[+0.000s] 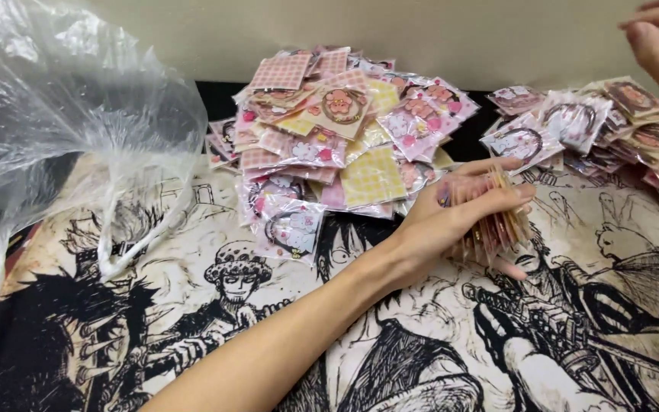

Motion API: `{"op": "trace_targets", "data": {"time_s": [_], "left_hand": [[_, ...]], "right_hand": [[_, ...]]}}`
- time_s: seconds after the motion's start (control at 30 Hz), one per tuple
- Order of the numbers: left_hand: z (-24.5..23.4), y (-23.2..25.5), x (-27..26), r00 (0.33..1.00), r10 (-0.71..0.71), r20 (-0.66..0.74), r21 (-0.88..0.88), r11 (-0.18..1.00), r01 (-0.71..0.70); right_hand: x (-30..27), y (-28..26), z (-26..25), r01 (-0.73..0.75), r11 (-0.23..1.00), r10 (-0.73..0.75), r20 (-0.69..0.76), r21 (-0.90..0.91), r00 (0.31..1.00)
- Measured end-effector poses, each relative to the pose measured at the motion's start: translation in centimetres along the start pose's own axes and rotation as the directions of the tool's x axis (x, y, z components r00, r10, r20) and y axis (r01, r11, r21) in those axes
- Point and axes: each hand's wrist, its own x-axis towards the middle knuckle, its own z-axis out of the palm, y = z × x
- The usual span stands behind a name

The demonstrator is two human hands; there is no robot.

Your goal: Sorting and stacking small individually wrapped items from a large pile into organized groups on a table.

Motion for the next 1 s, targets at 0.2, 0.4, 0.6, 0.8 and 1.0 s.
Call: {"op": "trace_targets", "data": {"time_s": [0.2,0.4,0.6,0.8,1.0], "left_hand": [[-0.3,0.2,0.0,0.998,0.028,0.051,-0.153,0.988,-0.02],[0.2,1.2,-0.7,0.994,-0.089,-0.069,-0.123,0.989,0.08],[-0.4,0.4,-0.5,0.999,-0.03,-0.013,-0.16,0.987,0.027],[-0.3,0.4,-0.3,0.999,-0.041,-0.009,-0.184,0.982,0.039],[-0.4,0.3,-0.1,0.998,-0.062,-0.008,-0.235,0.97,0.058]], "right_hand": [[4.3,-17.8,-3.5,-0.085,0.973,-0.017,0.434,0.215,0.901],[3.4,-18.8,-2.2,-0.337,0.925,0.111,0.72,0.178,0.685],[3.2,-17.8,-1.1,-0.272,0.943,0.056,0.71,0.194,0.702],[2.4,-16.6,-0.8,-0.235,0.911,-0.038,0.634,0.34,0.772],[2.8,-16.8,-0.3,-0.089,0.907,-0.17,0.553,0.411,0.816]]}}
